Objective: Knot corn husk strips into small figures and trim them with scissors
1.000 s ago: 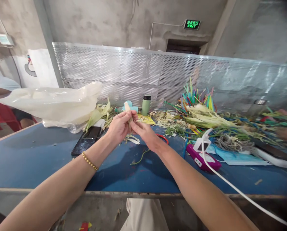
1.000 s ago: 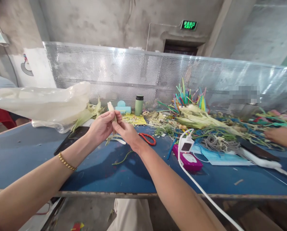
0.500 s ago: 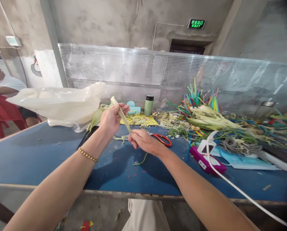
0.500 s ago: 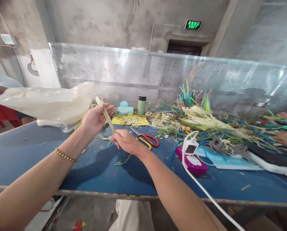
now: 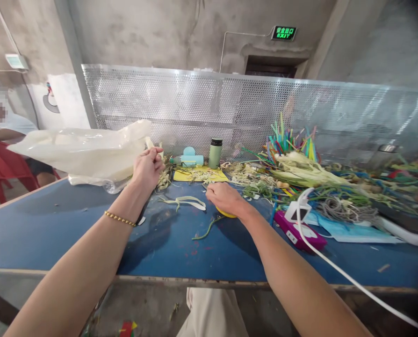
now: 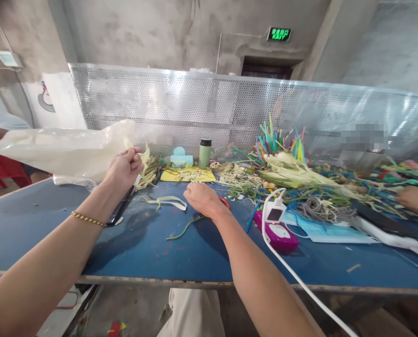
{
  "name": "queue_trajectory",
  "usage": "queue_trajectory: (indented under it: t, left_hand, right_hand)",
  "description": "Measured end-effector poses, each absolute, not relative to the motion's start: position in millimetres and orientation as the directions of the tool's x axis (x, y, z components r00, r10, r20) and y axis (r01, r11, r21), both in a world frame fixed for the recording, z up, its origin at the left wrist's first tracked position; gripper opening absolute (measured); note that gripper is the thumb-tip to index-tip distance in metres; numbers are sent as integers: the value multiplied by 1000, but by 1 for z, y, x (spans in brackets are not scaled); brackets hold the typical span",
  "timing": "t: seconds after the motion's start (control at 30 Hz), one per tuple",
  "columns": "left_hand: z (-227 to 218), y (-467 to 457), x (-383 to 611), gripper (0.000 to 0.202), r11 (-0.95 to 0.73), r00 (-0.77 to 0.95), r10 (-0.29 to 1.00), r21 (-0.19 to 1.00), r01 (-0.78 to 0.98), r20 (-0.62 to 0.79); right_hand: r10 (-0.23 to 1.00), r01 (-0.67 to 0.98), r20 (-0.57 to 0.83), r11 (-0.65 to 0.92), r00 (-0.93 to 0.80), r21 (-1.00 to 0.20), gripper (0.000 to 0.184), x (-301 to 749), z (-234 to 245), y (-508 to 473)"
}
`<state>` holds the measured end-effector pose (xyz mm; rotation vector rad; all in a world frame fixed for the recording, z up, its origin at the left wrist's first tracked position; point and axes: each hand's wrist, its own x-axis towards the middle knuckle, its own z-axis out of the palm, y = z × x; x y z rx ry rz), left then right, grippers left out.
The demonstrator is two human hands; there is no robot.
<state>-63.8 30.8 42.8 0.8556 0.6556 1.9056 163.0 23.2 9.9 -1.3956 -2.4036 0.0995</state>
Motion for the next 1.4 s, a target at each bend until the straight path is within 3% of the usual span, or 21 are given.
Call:
queue_trajectory:
  t: [0.07, 0.17, 0.3, 0.47, 0.57, 0.73, 0.97, 1.07, 1.23, 1.4]
  left_hand:
    - [43, 32, -66, 25, -480, -375, 866, 758, -443, 330]
    - [39, 31, -58, 23, -483, -311, 867, 807, -339, 389]
    - [32, 28, -42, 17, -479, -207, 874, 853, -207, 440]
    - [20, 36, -36, 16, -454, -151, 881, 891, -2, 448]
    - [13, 43, -37, 19, -471, -123, 864, 870, 144, 488]
    - [6, 45, -33, 24, -480, -45, 847, 797, 366, 530]
    - [0, 32, -13, 24, -522, 171, 830, 632, 573, 530]
    - [1, 25, -7, 26, -487, 188, 869, 723, 491, 457]
    - [6, 17, -3, 33, -308, 135, 948, 937, 161, 289]
    - [8, 20, -6, 27, -259, 125, 948, 937, -235, 293]
  right_hand:
    - [870, 891, 312, 435, -380, -127, 28, 165, 5, 27]
    - [893, 908, 236, 411, -383, -80, 36, 162, -3, 29]
    - [906, 912, 173, 404, -387, -76, 20, 155, -13, 29]
    - [869, 903, 354, 411, -346, -125, 17, 155, -11, 33]
    - [817, 871, 482, 451, -316, -195, 14, 156, -5, 31]
    - [657, 696, 643, 670, -394, -258, 11, 154, -1, 30]
    - [525, 617, 715, 770, -463, -166, 17, 149, -12, 37]
    - [540, 594, 745, 767, -390, -245, 10, 147, -12, 37]
    - [617, 502, 755, 736, -222, -454, 7, 146, -6, 33]
    - [733, 372, 661, 666, -161, -647, 22, 150, -1, 30]
